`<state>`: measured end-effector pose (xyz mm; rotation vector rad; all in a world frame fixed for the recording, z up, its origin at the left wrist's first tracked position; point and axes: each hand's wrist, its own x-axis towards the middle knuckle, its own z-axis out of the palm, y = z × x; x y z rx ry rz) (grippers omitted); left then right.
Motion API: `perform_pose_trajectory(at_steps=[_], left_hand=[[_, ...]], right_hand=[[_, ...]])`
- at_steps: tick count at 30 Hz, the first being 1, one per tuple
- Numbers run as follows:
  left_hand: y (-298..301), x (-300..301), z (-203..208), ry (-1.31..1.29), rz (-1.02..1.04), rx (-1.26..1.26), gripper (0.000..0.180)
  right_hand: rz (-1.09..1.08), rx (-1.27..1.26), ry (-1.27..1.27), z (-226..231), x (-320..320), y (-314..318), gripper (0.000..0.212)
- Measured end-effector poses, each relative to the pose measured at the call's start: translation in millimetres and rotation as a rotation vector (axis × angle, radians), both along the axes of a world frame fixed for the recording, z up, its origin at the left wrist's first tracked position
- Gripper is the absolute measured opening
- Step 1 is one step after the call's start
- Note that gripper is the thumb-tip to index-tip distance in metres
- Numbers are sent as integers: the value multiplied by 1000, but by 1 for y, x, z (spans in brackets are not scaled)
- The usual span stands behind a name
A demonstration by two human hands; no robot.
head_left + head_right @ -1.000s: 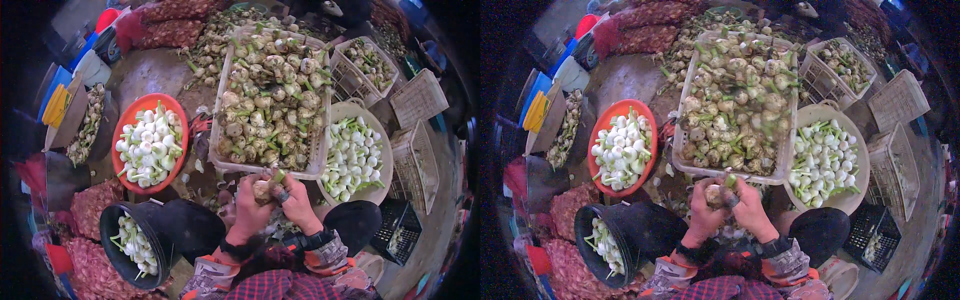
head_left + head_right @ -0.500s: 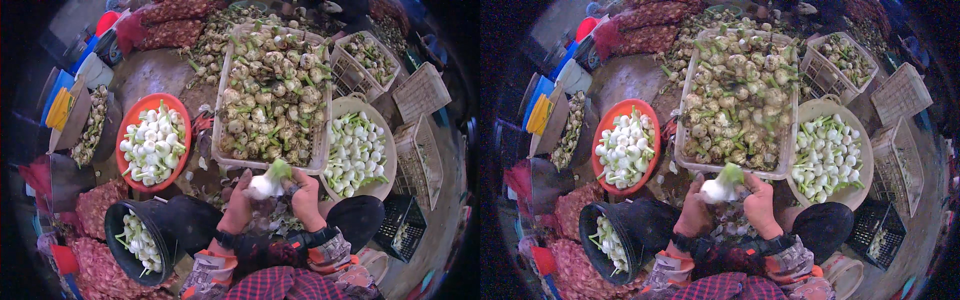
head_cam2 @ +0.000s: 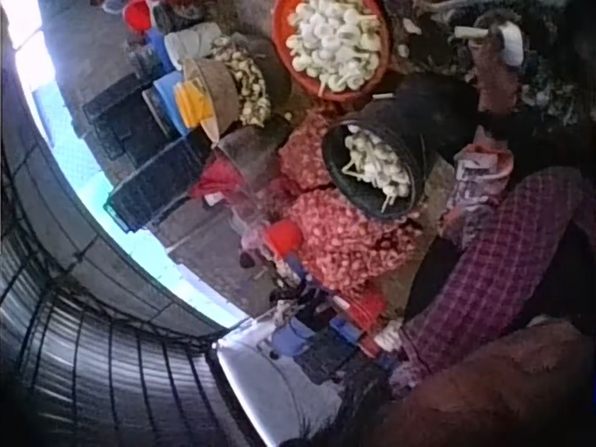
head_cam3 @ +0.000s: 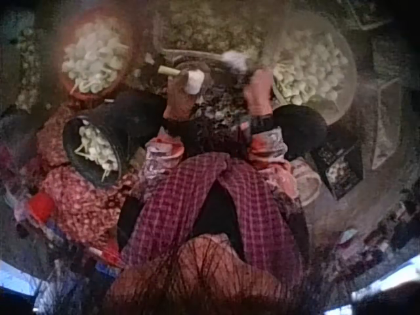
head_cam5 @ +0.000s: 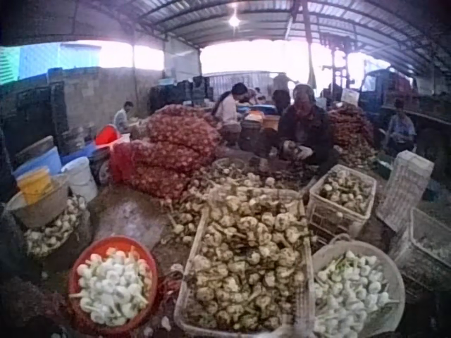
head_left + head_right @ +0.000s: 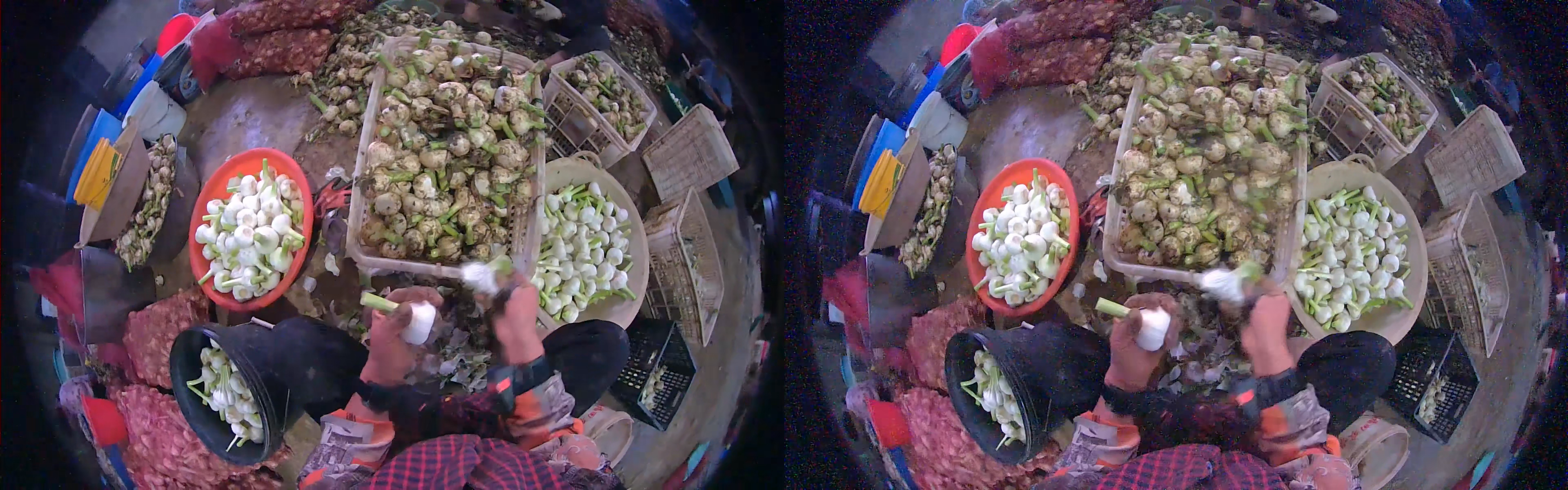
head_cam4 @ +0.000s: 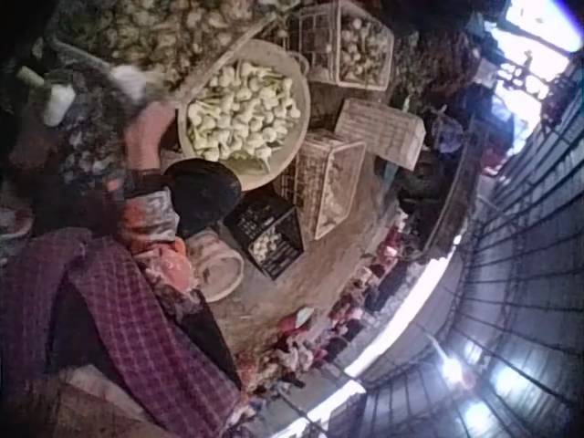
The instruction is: Peeling the outer skins from garlic bulbs by hand in a warehouse.
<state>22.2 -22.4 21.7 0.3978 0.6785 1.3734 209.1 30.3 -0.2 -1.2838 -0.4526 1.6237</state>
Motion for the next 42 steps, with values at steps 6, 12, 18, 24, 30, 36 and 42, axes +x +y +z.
perform_pose_trajectory(at_steps=[6, 12, 18, 24, 30, 36, 42], left_hand=[[6, 5, 4, 193, -44, 71, 66], [0, -1, -10, 644, -43, 136, 65], [-1, -5, -5, 754, -91, 213, 64], [2, -6, -8, 709, 6, 277, 53], [1, -14, -27, 542, 21, -176, 35], [4, -22, -11, -184, 149, -372, 41], [16, -15, -13, -389, 103, -350, 44]], right_hand=[[814, 661, -1146, -21, 15, -27, 31], [728, 581, -621, 66, -12, -10, 30], [920, 596, -948, 75, -19, -13, 34], [630, 701, -924, 51, -31, -29, 39], [474, 328, -275, 44, -31, -33, 26], [191, 142, 461, 25, 13, -27, 26], [1237, 164, -977, -53, 20, -50, 35]])
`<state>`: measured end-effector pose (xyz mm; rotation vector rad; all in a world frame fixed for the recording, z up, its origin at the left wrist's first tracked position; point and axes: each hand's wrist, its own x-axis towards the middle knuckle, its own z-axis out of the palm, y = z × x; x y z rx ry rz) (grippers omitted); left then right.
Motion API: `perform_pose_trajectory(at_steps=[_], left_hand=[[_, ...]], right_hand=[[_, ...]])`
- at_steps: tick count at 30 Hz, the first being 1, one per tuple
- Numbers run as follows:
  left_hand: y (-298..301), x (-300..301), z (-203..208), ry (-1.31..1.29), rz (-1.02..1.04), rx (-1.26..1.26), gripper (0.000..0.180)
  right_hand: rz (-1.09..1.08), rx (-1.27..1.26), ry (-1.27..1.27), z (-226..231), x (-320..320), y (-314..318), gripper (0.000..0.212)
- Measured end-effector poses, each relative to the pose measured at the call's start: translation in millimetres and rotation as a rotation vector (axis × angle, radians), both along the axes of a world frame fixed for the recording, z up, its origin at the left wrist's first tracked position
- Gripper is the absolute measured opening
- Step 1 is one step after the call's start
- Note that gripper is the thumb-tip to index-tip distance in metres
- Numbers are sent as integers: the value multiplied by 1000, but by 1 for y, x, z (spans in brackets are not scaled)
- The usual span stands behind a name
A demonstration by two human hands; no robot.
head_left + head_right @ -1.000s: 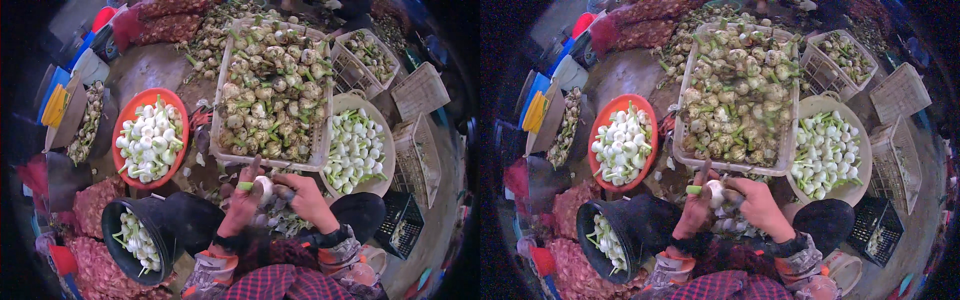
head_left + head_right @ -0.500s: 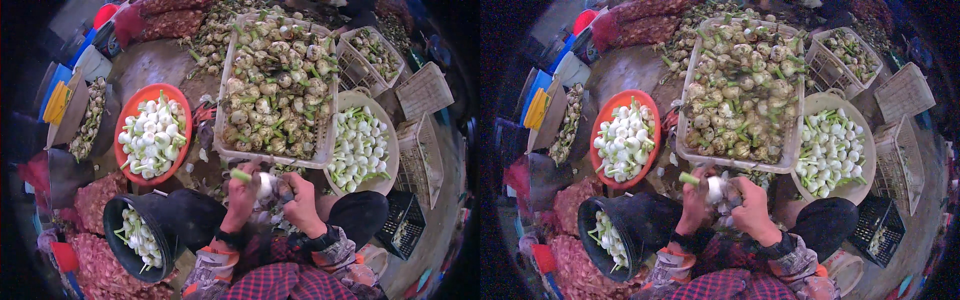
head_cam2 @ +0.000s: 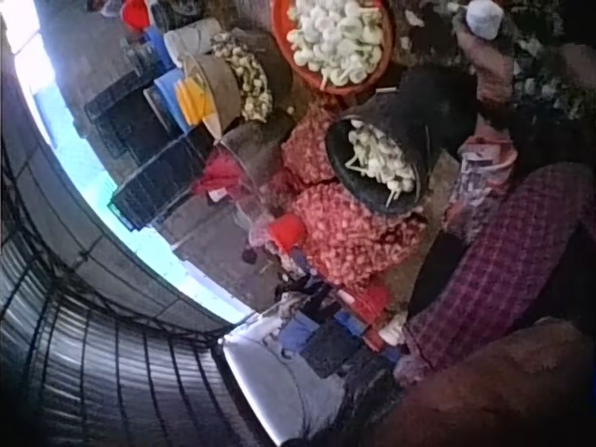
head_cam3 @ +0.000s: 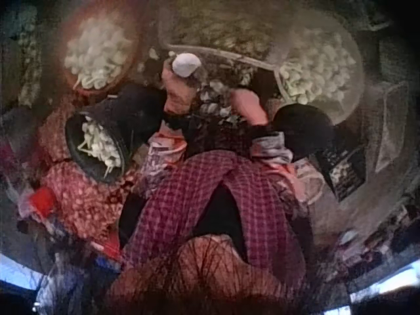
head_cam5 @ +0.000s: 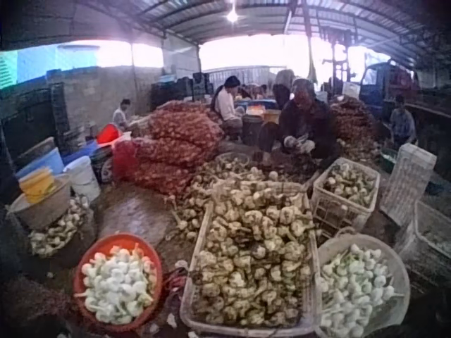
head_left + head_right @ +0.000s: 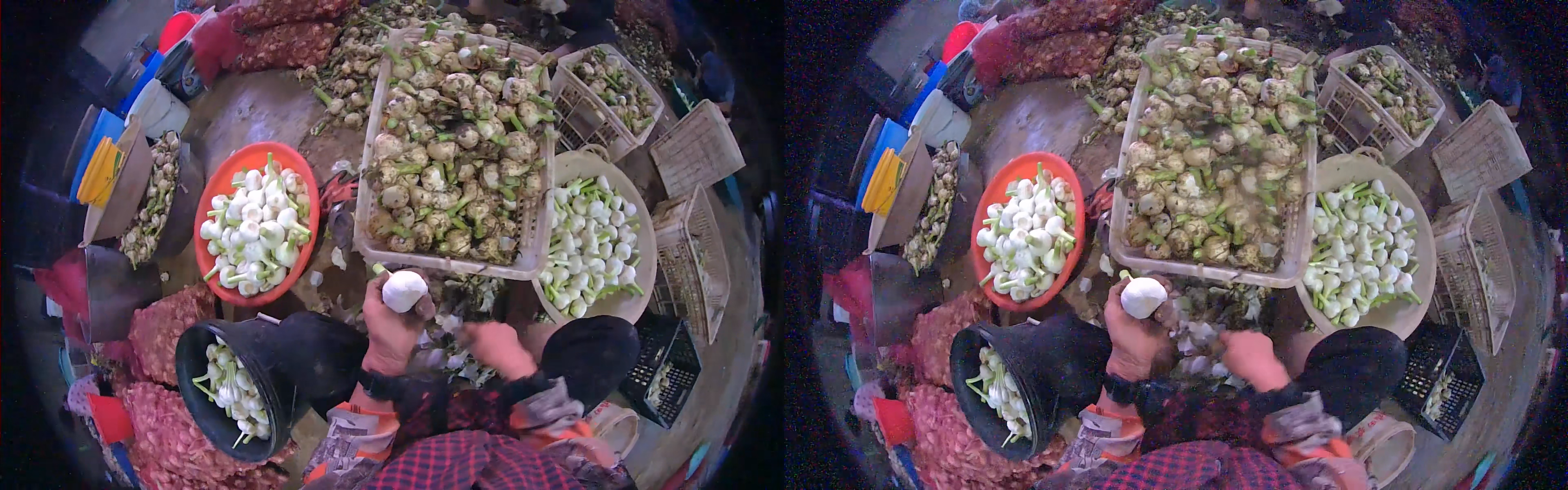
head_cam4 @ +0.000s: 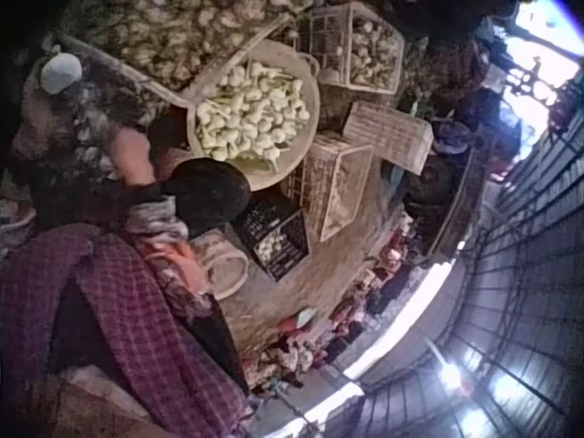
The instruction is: Peeling the outer skins from garlic bulbs by hand in a warehouse.
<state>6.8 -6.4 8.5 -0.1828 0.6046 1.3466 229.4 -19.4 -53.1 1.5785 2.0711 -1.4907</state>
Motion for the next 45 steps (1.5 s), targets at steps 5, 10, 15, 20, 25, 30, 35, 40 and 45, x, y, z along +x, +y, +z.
perform_pose_trajectory(at_steps=[5, 10, 15, 20, 25, 30, 35, 40, 45], left_hand=[[43, 77, 21, 542, -277, 292, 46], [72, 132, 57, 1122, -278, 760, 58], [53, 55, 51, 625, -248, 150, 37], [-1, 19, 2, 577, -111, -160, 28], [-4, 15, -11, 555, -167, -98, 25], [7, 18, -12, 549, -62, 2, 38], [9, 32, 1, 489, -100, 187, 56], [-3, 30, 13, 1022, -103, 285, 62], [-10, 36, 21, 1580, -5, 373, 56]], right_hand=[[-11, 351, -93, 10, -10, 1, 30], [-292, 596, 231, 20, -26, 37, 24], [-368, 456, 220, 18, -12, 114, 40], [-246, 857, 176, -7, -91, 229, 46], [-384, 658, 128, 4, -112, 233, 50], [-665, 129, 724, 26, -85, 152, 38], [-736, -18, 890, 51, -54, 70, 35], [-736, -49, 1019, 91, -68, 63, 34], [-849, -48, 1078, 92, -81, 42, 31]])
